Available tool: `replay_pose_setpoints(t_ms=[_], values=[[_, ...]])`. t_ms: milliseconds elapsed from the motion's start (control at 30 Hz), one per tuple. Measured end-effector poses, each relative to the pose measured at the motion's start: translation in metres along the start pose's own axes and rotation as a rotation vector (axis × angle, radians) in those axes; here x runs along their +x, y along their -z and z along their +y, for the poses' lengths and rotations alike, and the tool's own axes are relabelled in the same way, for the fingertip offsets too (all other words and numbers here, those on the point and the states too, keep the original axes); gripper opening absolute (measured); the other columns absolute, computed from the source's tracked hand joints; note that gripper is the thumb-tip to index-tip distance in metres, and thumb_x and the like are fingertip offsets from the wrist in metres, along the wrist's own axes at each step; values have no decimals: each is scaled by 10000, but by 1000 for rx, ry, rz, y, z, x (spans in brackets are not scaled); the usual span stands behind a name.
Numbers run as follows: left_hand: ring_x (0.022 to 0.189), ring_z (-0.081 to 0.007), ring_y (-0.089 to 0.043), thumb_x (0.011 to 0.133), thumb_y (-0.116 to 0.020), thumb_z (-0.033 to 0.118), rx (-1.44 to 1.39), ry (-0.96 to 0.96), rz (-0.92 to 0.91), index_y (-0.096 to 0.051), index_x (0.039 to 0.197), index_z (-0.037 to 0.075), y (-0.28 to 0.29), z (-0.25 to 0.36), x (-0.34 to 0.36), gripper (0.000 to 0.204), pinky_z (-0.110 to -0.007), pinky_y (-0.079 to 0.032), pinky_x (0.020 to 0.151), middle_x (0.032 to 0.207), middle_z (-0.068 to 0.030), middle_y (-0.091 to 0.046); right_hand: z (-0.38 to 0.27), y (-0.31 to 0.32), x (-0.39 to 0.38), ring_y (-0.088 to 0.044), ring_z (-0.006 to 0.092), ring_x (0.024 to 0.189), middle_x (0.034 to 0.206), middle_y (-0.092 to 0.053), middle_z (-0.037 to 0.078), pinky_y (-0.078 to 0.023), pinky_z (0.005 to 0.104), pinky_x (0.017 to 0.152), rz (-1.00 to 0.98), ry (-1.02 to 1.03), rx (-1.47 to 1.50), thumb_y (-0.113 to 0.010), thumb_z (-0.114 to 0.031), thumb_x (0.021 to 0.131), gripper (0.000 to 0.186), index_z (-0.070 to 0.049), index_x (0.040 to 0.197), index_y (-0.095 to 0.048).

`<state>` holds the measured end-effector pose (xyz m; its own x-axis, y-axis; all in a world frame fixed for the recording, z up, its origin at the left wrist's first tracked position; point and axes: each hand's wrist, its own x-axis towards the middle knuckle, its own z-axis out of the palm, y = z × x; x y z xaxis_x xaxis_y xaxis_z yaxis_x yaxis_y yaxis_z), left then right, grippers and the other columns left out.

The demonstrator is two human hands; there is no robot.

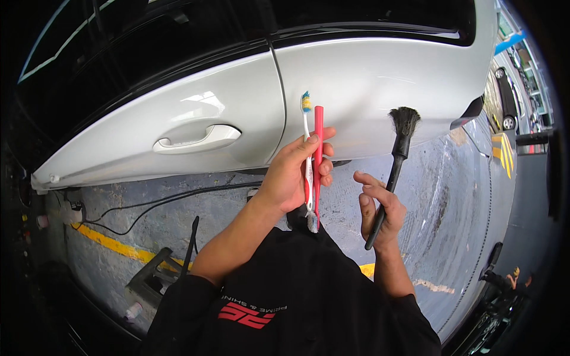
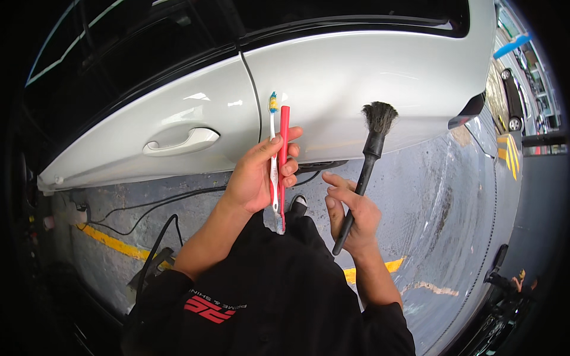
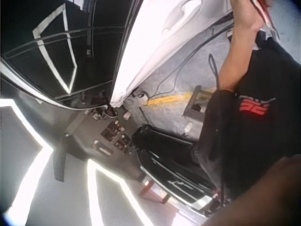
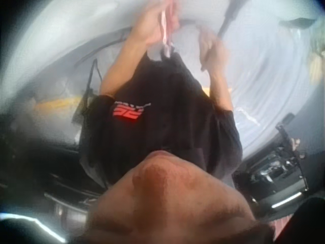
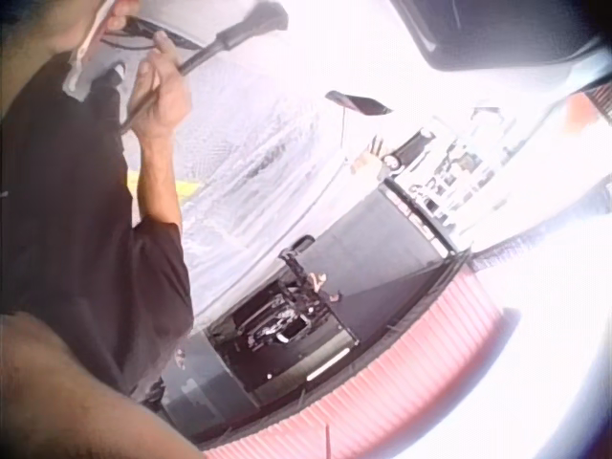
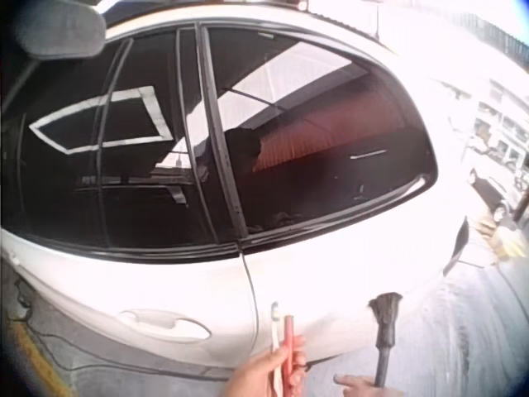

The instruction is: The person scrubs the door handle of a white car using a toothbrush and a small brush, applying cleaning solution from a spray bottle. They then move to the rear door, spraying and scrubbing the window trim and door panel with the same brushes.

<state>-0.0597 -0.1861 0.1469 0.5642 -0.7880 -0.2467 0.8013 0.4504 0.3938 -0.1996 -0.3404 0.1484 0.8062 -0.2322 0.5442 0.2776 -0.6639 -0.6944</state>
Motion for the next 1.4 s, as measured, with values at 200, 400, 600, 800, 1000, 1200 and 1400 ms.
replay_pose_setpoints(t_ms=[200, 400, 600, 800, 1000, 1200, 1400], values=[[787, -130, -587, 1049, -463, 255, -236, -111, 157, -520, 1289, 10, -20, -12, -19, 348, -304, -558, 733, 954, -41, -572, 6, 15, 41, -631, 414, 1115, 1289, -592, 282, -521, 449, 918, -320, 320, 85, -652, -37, 882, 368, -87, 1231, -549], [883, -184, -618, 1041, -472, 267, -388, -202, 246, -545, 1220, 21, -31, -24, -35, 313, -355, -579, 784, 948, -75, -594, 5, -15, 52, -506, 428, 1289, 1451, -447, 274, -421, 535, 1011, -354, 596, 121, -824, -184, 732, 565, -145, 1226, -552], [972, -153, -611, 1069, -384, 378, -181, -156, 2, -552, 1176, 127, -14, -38, -57, 320, -354, -538, 830, 1062, -20, -603, -7, -27, 62, -621, 419, 1141, 1193, -658, 244, -447, 513, 983, -400, 730, 136, -728, -357, 851, 353, -99, 1074, -637], [926, -169, -607, 1029, -480, 365, 412, -84, 233, -573, 1126, 73, -5, -24, -104, 322, -354, -472, 871, 1075, -52, -639, -14, -48, 44, -652, 414, 1092, 1160, -668, 246, -519, 498, 945, -313, 249, 572, -616, -313, 973, 288, -30, 1005, -573], [979, -312, -608, 888, -702, 288, 1565, -907, 263, -605, 1035, 7, 1, -1, -102, 332, -410, -469, 875, 1036, -144, -642, -36, -45, 39, -635, 400, 1112, 1088, -677, 270, -504, 548, 971, -287, -112, 875, -527, -385, 1017, 388, 3, 1002, -522], [597, -344, -586, 979, -596, 362, 1378, -456, 34, -577, 832, 2, 9, -14, -103, 389, -442, -452, 589, 659, -176, -564, -55, -44, 56, -694, 319, 1011, 1098, -679, 260, -529, 433, 937, -342, -78, 714, -408, -602, 981, 669, 37, 1153, -510], [624, -222, -525, 986, -605, 280, 1421, -760, 158, -603, 939, -2, 5, 47, -108, 287, -352, -424, 577, 706, -84, -533, -35, -19, 77, -600, 126, 581, 718, -655, 109, -461, 253, 508, -466, -146, 337, -427, -681, 938, 772, 45, 981, -686]])
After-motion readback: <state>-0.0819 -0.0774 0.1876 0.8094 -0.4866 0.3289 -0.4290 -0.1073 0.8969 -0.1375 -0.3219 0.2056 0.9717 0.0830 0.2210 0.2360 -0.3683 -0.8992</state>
